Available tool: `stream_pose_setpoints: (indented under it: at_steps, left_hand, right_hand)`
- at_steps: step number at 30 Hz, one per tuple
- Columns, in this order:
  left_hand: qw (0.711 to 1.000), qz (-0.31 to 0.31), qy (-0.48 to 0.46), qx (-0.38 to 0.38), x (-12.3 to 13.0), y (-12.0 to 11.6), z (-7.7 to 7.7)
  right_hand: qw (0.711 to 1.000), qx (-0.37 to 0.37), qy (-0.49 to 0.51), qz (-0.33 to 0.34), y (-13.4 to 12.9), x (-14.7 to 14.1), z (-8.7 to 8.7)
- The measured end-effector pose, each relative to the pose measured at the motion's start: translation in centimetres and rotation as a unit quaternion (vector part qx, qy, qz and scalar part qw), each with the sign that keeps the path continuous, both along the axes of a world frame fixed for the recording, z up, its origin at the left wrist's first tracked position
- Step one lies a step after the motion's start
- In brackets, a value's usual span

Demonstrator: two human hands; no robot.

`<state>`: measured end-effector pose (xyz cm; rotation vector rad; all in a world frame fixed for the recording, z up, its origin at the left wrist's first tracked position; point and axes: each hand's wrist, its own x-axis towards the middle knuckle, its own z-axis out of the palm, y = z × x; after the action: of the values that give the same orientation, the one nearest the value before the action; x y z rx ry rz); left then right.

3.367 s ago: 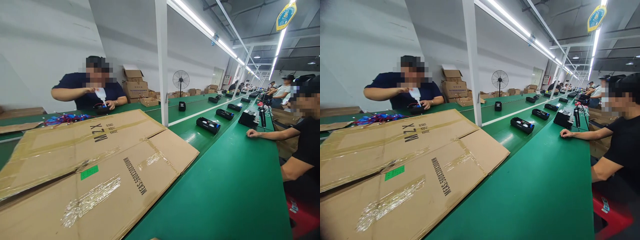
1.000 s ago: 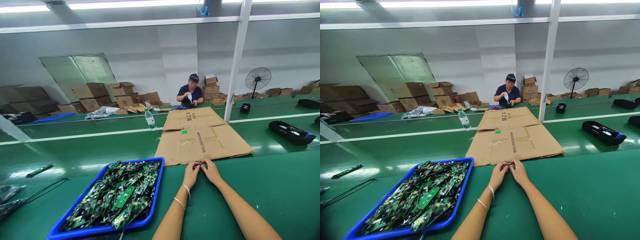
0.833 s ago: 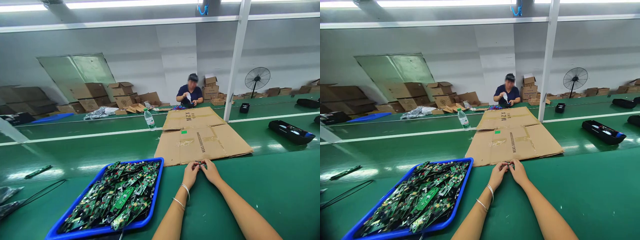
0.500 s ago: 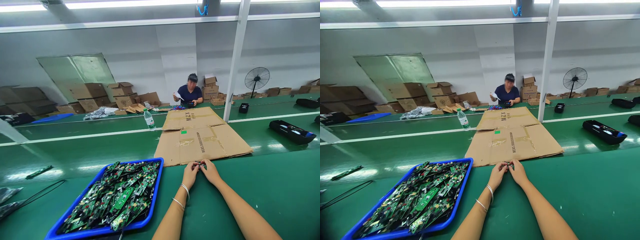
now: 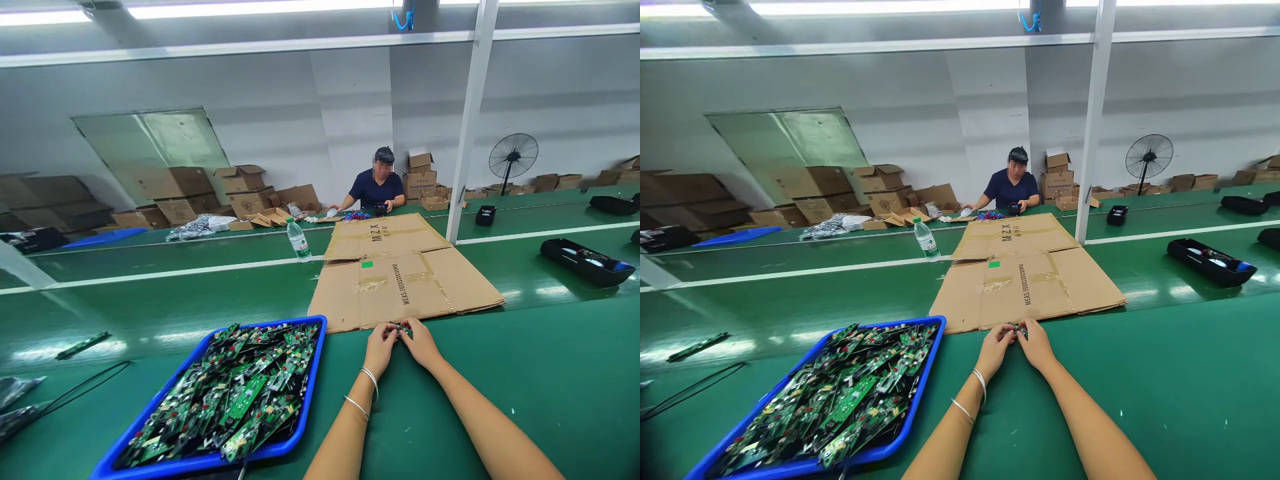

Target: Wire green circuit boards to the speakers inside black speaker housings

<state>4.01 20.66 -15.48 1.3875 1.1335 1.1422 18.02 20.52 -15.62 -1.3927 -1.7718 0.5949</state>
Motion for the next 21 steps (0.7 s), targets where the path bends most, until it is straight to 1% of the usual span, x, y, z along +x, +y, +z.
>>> stream_pose_setpoints:
  at_steps: [6, 13, 18, 21]
  left_hand:
    - [1.000, 0.016, -0.010, -0.008, 0.1, 0.2, 0.0]
    - [0.998, 0.053, -0.027, -0.017, 0.3, 0.2, 0.2]
    - [0.994, 0.090, -0.051, -0.022, 0.2, 0.5, 0.8]
    - [0.993, 0.094, -0.059, -0.029, 0.2, 0.7, 1.5]
  right_hand:
    - [1.000, 0.005, 0.027, -0.011, 0.2, 0.1, -0.5]
    - [0.998, 0.021, 0.059, -0.008, 0.3, 0.2, -0.3]
    - [0.999, 0.022, 0.044, -0.013, 0.7, -0.2, -0.1]
    - [0.999, 0.019, 0.030, -0.032, 0.9, -0.5, 0.3]
